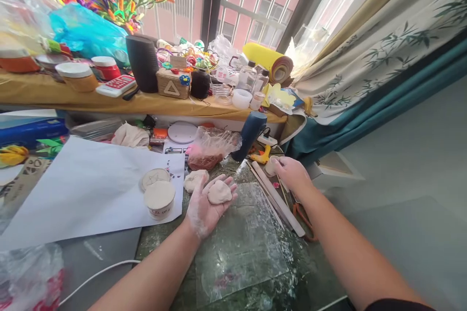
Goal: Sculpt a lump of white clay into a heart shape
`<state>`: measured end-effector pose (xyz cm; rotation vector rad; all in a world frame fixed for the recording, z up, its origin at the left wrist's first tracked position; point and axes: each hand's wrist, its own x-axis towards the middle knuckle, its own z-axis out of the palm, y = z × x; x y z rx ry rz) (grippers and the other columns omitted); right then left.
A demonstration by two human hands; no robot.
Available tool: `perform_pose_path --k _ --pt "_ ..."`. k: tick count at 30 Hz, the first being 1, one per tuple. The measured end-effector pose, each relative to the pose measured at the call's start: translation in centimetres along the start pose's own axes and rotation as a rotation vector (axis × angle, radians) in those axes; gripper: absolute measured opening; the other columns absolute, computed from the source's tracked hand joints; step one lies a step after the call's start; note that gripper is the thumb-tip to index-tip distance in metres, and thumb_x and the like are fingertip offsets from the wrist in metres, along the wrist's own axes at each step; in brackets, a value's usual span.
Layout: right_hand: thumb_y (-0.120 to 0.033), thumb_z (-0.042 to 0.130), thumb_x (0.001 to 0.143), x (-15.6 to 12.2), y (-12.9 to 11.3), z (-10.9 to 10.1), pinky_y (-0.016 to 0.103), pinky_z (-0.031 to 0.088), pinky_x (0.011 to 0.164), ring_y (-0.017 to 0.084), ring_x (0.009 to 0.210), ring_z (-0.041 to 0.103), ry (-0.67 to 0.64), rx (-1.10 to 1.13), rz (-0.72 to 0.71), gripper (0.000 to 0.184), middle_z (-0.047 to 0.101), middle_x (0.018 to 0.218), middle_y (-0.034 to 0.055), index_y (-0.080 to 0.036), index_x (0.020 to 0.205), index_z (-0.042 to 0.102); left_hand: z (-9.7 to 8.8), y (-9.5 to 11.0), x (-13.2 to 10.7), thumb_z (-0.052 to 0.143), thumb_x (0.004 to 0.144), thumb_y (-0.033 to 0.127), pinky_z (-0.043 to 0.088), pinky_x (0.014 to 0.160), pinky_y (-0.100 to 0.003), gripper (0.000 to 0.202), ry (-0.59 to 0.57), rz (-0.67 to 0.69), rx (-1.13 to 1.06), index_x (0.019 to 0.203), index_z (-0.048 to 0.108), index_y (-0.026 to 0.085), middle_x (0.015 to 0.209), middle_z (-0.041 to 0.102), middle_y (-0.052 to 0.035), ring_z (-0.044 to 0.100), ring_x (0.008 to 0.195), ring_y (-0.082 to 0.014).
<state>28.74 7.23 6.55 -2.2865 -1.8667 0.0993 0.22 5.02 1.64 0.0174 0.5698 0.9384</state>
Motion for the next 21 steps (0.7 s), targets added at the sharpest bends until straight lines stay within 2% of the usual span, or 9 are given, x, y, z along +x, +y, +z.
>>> perform_pose_path --k 4,8,15,21 --pt "-0.041 0.052 0.098 1.9 0.7 1.7 0.031 0.044 0.073 0.025 0.088 0.068 -0.131 -0.113 -0.008 0.031 0.076 0.094 0.0108 -0.019 0.089 0.072 -0.3 0.0 0.2 0.050 0.102 0.054 0.061 0.090 -0.050 0.050 0.008 0.037 -0.028 0.126 0.063 0.011 0.134 0.067 -0.0217 0.071 0.115 -0.0361" --pt "-0.045 0.061 0.092 3.1 0.7 2.9 0.031 0.044 0.071 0.027 0.087 0.070 -0.217 -0.200 -0.003 0.029 0.076 0.091 0.0113 -0.019 0.083 0.070 -0.7 0.1 0.6 0.051 0.102 0.054 0.062 0.086 -0.048 0.048 0.041 0.031 -0.015 0.119 0.065 0.011 0.131 0.068 -0.0208 0.073 0.110 -0.0341" --pt "-0.046 0.062 0.094 3.5 1.8 3.2 0.032 0.046 0.075 0.029 0.094 0.072 -0.283 -0.268 0.014 0.032 0.076 0.099 0.0158 -0.016 0.092 0.072 -0.7 -0.1 0.9 0.049 0.103 0.053 0.063 0.084 -0.046 0.045 0.059 0.042 -0.005 0.118 0.065 0.013 0.125 0.070 -0.0196 0.074 0.106 -0.0319" --pt "-0.044 0.059 0.096 2.9 1.7 3.6 0.033 0.045 0.076 0.030 0.093 0.071 -0.276 -0.261 0.005 0.034 0.074 0.096 0.0182 -0.014 0.088 0.073 -0.6 -0.1 0.7 0.048 0.104 0.052 0.063 0.083 -0.045 0.045 0.075 0.046 0.014 0.114 0.066 0.012 0.128 0.069 -0.0198 0.075 0.104 -0.0319"
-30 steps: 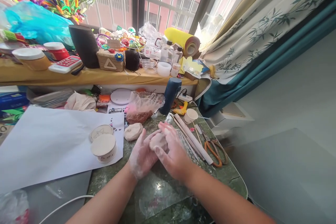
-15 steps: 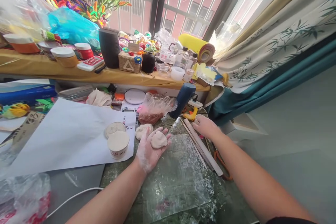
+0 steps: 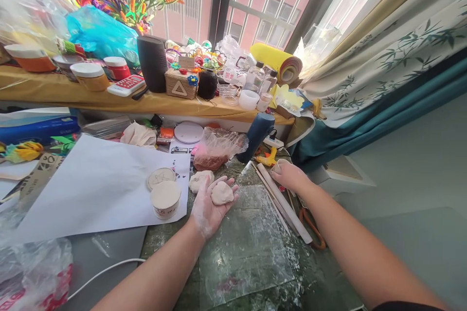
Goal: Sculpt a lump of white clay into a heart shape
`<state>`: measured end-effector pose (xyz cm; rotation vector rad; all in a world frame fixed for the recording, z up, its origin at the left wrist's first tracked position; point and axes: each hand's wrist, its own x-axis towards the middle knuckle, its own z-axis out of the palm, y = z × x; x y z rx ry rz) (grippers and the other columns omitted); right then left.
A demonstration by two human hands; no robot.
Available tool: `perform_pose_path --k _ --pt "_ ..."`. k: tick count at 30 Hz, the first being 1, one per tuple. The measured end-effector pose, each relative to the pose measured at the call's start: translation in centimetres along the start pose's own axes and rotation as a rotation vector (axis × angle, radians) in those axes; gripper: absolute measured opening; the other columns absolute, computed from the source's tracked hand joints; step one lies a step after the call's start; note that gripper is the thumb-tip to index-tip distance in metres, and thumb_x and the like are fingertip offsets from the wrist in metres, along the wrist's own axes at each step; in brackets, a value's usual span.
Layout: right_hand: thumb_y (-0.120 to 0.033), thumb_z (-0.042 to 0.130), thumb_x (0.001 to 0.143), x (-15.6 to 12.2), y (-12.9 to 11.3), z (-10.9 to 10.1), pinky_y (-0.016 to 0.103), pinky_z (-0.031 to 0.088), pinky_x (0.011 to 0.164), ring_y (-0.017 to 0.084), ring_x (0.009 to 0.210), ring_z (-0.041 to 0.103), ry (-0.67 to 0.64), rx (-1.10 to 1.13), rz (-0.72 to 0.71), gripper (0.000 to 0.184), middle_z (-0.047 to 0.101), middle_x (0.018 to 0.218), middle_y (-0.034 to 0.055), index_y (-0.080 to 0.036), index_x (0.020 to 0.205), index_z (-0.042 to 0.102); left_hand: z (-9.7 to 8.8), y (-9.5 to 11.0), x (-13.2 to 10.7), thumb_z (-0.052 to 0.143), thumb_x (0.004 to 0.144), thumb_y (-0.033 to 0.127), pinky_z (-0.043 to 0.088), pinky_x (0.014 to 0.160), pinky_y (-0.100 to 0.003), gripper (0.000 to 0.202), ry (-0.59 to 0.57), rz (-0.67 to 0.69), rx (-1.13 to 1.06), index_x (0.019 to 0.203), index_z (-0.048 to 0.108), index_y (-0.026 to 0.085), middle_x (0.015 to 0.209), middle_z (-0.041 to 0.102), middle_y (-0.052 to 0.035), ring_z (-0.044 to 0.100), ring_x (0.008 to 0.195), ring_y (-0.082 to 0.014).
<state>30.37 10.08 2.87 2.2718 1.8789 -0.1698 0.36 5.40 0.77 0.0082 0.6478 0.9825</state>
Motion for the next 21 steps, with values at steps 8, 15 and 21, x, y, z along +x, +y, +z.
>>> perform_pose_path --k 8,15,21 --pt "-0.039 0.058 0.096 -1.2 0.3 -2.2 0.033 0.046 0.081 0.027 0.092 0.068 0.154 0.072 -0.127 0.026 0.073 0.091 0.0100 -0.020 0.084 0.070 0.2 0.0 -0.1 0.049 0.104 0.051 0.063 0.084 -0.045 0.044 0.001 0.007 -0.018 0.121 0.064 0.013 0.128 0.069 -0.0203 0.074 0.108 -0.0317" --pt "-0.030 0.045 0.101 -11.6 -6.2 2.3 0.041 0.049 0.107 0.026 0.121 0.064 0.252 0.262 -0.468 0.032 0.074 0.124 0.0111 -0.021 0.114 0.074 0.0 -0.1 -0.1 0.046 0.104 0.053 0.061 0.090 -0.046 0.049 -0.007 0.036 -0.065 0.117 0.067 0.011 0.129 0.069 -0.0205 0.071 0.115 -0.0337" --pt "-0.042 0.056 0.100 -18.2 -9.3 7.6 0.055 0.032 0.124 0.029 0.153 0.035 0.026 0.359 -0.857 0.059 0.046 0.162 0.0096 -0.024 0.155 0.047 0.2 -0.8 -0.2 0.042 0.105 0.056 0.061 0.090 -0.045 0.053 0.025 0.110 -0.062 0.110 0.070 0.012 0.122 0.072 -0.0185 0.071 0.114 -0.0330"
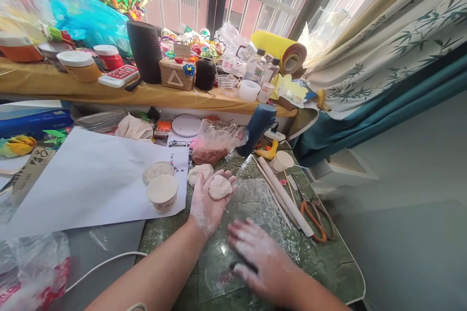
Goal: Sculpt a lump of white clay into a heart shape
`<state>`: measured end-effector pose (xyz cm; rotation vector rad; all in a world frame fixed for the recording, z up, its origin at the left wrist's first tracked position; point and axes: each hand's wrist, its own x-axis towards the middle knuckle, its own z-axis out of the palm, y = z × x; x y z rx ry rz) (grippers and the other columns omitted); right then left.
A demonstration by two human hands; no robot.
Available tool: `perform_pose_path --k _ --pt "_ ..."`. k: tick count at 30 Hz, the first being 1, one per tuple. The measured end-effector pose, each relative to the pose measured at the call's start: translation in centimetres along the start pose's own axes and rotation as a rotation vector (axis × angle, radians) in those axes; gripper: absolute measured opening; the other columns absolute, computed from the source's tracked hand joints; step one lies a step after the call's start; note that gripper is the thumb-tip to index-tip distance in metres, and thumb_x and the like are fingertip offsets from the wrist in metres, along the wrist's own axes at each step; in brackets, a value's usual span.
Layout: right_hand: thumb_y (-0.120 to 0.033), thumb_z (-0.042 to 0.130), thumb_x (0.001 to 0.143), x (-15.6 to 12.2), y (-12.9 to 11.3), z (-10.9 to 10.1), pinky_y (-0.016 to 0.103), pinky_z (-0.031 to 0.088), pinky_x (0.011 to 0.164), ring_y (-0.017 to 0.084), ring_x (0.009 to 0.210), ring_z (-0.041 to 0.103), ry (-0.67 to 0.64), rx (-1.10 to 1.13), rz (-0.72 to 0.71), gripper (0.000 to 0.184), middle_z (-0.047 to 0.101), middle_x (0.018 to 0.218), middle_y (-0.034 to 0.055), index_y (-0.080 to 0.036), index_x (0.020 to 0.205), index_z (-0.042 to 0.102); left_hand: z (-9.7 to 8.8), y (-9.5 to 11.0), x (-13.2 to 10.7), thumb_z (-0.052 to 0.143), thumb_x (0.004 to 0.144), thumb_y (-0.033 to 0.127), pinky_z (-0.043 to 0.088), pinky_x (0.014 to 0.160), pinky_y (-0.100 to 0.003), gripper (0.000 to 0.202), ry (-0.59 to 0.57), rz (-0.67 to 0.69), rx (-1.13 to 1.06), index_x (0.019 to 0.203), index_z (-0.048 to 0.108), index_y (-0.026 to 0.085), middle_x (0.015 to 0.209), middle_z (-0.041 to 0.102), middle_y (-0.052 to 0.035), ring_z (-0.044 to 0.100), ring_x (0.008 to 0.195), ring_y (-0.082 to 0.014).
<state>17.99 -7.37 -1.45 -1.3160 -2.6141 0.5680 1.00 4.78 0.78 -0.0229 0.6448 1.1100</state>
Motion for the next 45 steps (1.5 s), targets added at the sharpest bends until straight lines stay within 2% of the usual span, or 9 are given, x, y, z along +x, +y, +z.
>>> perform_pose_path --k 3,8,14,17,21,25,30,34,45 --pt "-0.043 0.050 0.103 0.8 0.3 -1.0 0.066 0.031 0.121 0.038 0.157 0.024 0.129 -0.069 0.437 0.067 0.028 0.167 0.0215 -0.010 0.160 0.038 0.1 -0.1 -0.1 0.042 0.105 0.057 0.061 0.090 -0.045 0.054 0.010 0.023 0.018 0.108 0.070 0.012 0.118 0.073 -0.0185 0.071 0.114 -0.0327" --pt "-0.050 0.061 0.098 0.4 -1.2 -1.4 0.056 0.020 0.129 0.029 0.158 0.024 -0.116 0.078 -0.010 0.072 0.027 0.170 0.0074 -0.026 0.161 0.036 0.3 0.0 -0.1 0.041 0.105 0.056 0.062 0.089 -0.045 0.053 0.017 0.018 0.009 0.110 0.070 0.011 0.119 0.073 -0.0182 0.071 0.114 -0.0331" --pt "-0.039 0.057 0.099 -1.7 0.3 -1.1 0.059 0.025 0.126 0.035 0.158 0.018 0.032 -0.067 0.470 0.073 0.019 0.170 0.0148 -0.014 0.163 0.032 0.3 -0.1 0.0 0.043 0.106 0.052 0.062 0.087 -0.047 0.051 0.024 0.034 -0.002 0.110 0.069 0.009 0.117 0.073 -0.0211 0.072 0.112 -0.0352" --pt "-0.037 0.058 0.099 -2.6 0.8 -1.3 0.052 0.024 0.129 0.028 0.157 0.026 -0.111 0.012 0.087 0.065 0.029 0.169 0.0061 -0.025 0.160 0.040 0.3 -0.1 0.0 0.041 0.106 0.052 0.063 0.086 -0.047 0.051 0.023 0.033 -0.002 0.110 0.068 0.009 0.117 0.073 -0.0210 0.072 0.112 -0.0351" --pt "-0.033 0.053 0.102 -3.8 0.4 -1.2 0.051 0.035 0.123 0.030 0.152 0.037 0.040 -0.103 0.217 0.056 0.042 0.163 0.0143 -0.016 0.155 0.048 0.4 -0.1 0.1 0.040 0.107 0.051 0.063 0.085 -0.045 0.052 0.032 0.030 0.005 0.110 0.068 0.008 0.115 0.074 -0.0205 0.073 0.109 -0.0345" --pt "-0.039 0.058 0.099 -2.5 1.0 -2.5 0.044 0.041 0.120 0.027 0.137 0.057 0.020 -0.093 -0.036 0.040 0.066 0.143 0.0100 -0.022 0.133 0.070 0.4 -0.1 0.0 0.041 0.107 0.051 0.063 0.083 -0.045 0.050 0.031 0.024 0.001 0.109 0.068 0.009 0.114 0.074 -0.0201 0.074 0.106 -0.0338" --pt "-0.034 0.049 0.099 1.5 7.6 -10.1 0.047 0.039 0.117 0.032 0.134 0.054 0.411 -0.332 0.524 0.038 0.067 0.135 0.0179 -0.014 0.123 0.071 0.5 0.0 -0.1 0.040 0.107 0.050 0.064 0.082 -0.044 0.050 0.044 0.019 0.010 0.108 0.068 0.009 0.110 0.074 -0.0190 0.075 0.104 -0.0337" --pt "-0.039 0.045 0.100 4.6 13.0 -14.2 0.036 0.047 0.097 0.028 0.111 0.066 0.301 -0.356 0.745 0.036 0.075 0.114 0.0132 -0.018 0.107 0.073 0.5 0.1 -0.1 0.041 0.107 0.050 0.064 0.080 -0.043 0.049 0.058 0.009 0.002 0.108 0.068 0.009 0.110 0.075 -0.0190 0.076 0.101 -0.0332" --pt "-0.062 0.050 0.097 7.4 16.5 -12.5 0.033 0.047 0.075 0.030 0.094 0.070 -0.040 -0.359 0.877 0.051 0.074 0.094 0.0143 -0.018 0.092 0.074 0.3 0.3 -0.1 0.040 0.107 0.051 0.064 0.078 -0.043 0.050 0.040 -0.017 -0.010 0.111 0.068 0.009 0.111 0.074 -0.0192 0.076 0.098 -0.0319"
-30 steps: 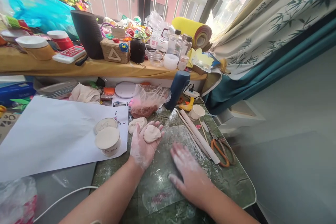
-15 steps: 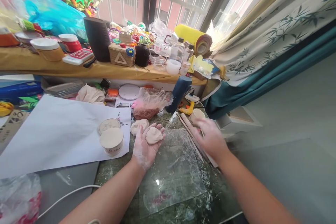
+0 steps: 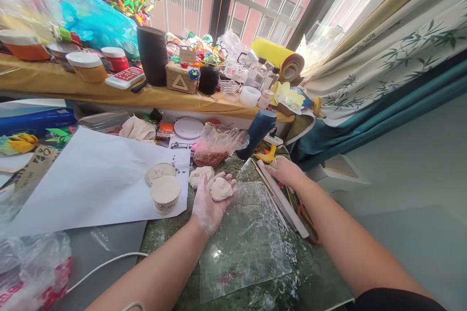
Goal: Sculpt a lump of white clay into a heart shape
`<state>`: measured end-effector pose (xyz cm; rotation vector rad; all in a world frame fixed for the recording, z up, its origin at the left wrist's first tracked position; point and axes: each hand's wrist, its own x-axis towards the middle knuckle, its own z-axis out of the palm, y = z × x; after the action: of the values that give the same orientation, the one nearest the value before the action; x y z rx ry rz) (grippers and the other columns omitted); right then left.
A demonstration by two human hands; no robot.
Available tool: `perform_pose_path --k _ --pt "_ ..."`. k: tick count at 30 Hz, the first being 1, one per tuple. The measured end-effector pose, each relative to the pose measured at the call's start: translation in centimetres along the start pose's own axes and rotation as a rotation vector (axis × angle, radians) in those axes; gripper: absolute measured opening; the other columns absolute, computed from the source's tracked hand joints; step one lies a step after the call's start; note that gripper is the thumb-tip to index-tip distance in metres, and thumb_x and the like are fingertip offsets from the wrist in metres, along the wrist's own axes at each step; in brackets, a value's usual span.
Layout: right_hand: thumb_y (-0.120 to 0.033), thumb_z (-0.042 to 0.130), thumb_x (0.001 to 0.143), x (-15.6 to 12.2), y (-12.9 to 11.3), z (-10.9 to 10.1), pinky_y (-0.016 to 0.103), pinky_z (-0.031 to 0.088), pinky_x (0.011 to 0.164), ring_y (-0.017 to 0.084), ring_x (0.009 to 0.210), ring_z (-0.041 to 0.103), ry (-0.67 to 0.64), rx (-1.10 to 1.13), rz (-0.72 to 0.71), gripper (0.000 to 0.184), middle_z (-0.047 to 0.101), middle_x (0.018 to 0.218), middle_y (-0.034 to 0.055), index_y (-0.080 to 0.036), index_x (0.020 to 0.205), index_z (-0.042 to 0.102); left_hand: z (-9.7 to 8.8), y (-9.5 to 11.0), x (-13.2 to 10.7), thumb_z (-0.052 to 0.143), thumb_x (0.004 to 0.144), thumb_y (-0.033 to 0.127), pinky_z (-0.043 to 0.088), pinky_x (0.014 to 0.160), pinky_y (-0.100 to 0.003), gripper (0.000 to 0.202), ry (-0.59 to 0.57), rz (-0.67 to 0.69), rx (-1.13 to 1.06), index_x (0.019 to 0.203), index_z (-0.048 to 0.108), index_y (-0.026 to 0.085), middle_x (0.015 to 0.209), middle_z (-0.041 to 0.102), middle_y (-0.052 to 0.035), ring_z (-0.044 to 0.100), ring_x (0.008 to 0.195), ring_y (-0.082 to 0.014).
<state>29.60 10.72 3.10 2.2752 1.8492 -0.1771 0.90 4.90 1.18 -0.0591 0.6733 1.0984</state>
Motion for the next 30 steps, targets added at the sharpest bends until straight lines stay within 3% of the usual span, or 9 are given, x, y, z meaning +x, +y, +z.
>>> perform_pose_path --k 4,9,14,16,19,22,25,27,30 --pt "-0.054 0.050 0.099 -0.1 0.0 0.2 0.033 0.046 0.077 0.028 0.094 0.070 0.006 -0.011 -0.012 0.043 0.073 0.097 0.0141 -0.018 0.096 0.074 0.2 0.1 -0.2 0.040 0.107 0.050 0.064 0.077 -0.042 0.049 0.008 -0.005 0.008 0.111 0.067 0.010 0.110 0.075 -0.0185 0.076 0.097 -0.0312" --pt "-0.053 0.058 0.094 -0.7 0.5 -1.1 0.030 0.042 0.068 0.025 0.081 0.068 0.049 0.005 -0.050 0.039 0.073 0.085 0.0102 -0.019 0.081 0.072 0.2 0.1 -0.2 0.041 0.107 0.050 0.064 0.078 -0.042 0.048 0.008 -0.008 0.017 0.109 0.068 0.010 0.110 0.075 -0.0183 0.076 0.098 -0.0310" --pt "-0.044 0.031 0.106 -2.6 -0.2 -2.7 0.035 0.043 0.077 0.029 0.093 0.066 0.225 0.024 -0.057 0.054 0.074 0.094 0.0166 -0.017 0.085 0.072 0.2 0.1 -0.1 0.040 0.107 0.051 0.063 0.078 -0.042 0.049 0.009 -0.007 0.021 0.109 0.068 0.010 0.111 0.074 -0.0189 0.076 0.098 -0.0308" --pt "-0.043 0.025 0.107 -4.8 -2.4 -1.6 0.038 0.045 0.082 0.030 0.095 0.066 0.240 0.047 -0.122 0.058 0.074 0.095 0.0173 -0.017 0.086 0.073 0.1 0.1 0.0 0.041 0.107 0.050 0.063 0.078 -0.042 0.049 0.005 -0.009 0.020 0.109 0.067 0.010 0.112 0.074 -0.0195 0.076 0.099 -0.0310" --pt "-0.047 0.046 0.102 -9.8 -7.3 2.0 0.037 0.049 0.096 0.026 0.109 0.067 0.151 0.111 -0.345 0.038 0.076 0.115 0.0091 -0.025 0.104 0.077 -0.1 0.1 0.0 0.042 0.106 0.051 0.063 0.079 -0.043 0.048 -0.012 -0.014 -0.002 0.111 0.068 0.010 0.111 0.074 -0.0196 0.075 0.101 -0.0311" --pt "-0.041 0.053 0.098 -15.5 -10.5 5.6 0.054 0.028 0.123 0.034 0.152 0.035 0.069 0.262 -0.568 0.067 0.042 0.163 0.0163 -0.015 0.159 0.041 -0.3 0.3 0.2 0.043 0.106 0.052 0.063 0.081 -0.043 0.048 -0.029 -0.028 -0.049 0.113 0.068 0.011 0.111 0.075 -0.0186 0.075 0.103 -0.0312" --pt "-0.048 0.054 0.099 -18.5 -9.9 7.2 0.053 0.014 0.130 0.029 0.159 0.020 -0.143 0.341 -0.867 0.077 0.025 0.172 0.0069 -0.024 0.166 0.023 -0.5 0.3 0.4 0.045 0.105 0.053 0.063 0.081 -0.043 0.049 -0.039 -0.045 -0.085 0.115 0.068 0.011 0.112 0.075 -0.0186 0.074 0.105 -0.0316" --pt "-0.051 0.050 0.101 -18.3 -8.7 7.4 0.054 0.014 0.130 0.029 0.159 0.019 -0.135 0.366 -0.780 0.069 0.026 0.171 0.0037 -0.028 0.164 0.030 -0.5 0.3 0.5 0.046 0.104 0.053 0.063 0.081 -0.044 0.049 -0.035 -0.042 -0.084 0.116 0.068 0.011 0.113 0.074 -0.0191 0.074 0.105 -0.0319" --pt "-0.046 0.048 0.102 -16.4 -9.0 6.9 0.062 0.017 0.127 0.036 0.159 0.010 -0.006 0.374 -0.315 0.075 0.015 0.173 0.0126 -0.018 0.166 0.022 -0.5 0.2 0.5 0.045 0.105 0.053 0.063 0.083 -0.045 0.050 -0.026 -0.030 -0.072 0.115 0.067 0.009 0.111 0.074 -0.0191 0.074 0.104 -0.0325"
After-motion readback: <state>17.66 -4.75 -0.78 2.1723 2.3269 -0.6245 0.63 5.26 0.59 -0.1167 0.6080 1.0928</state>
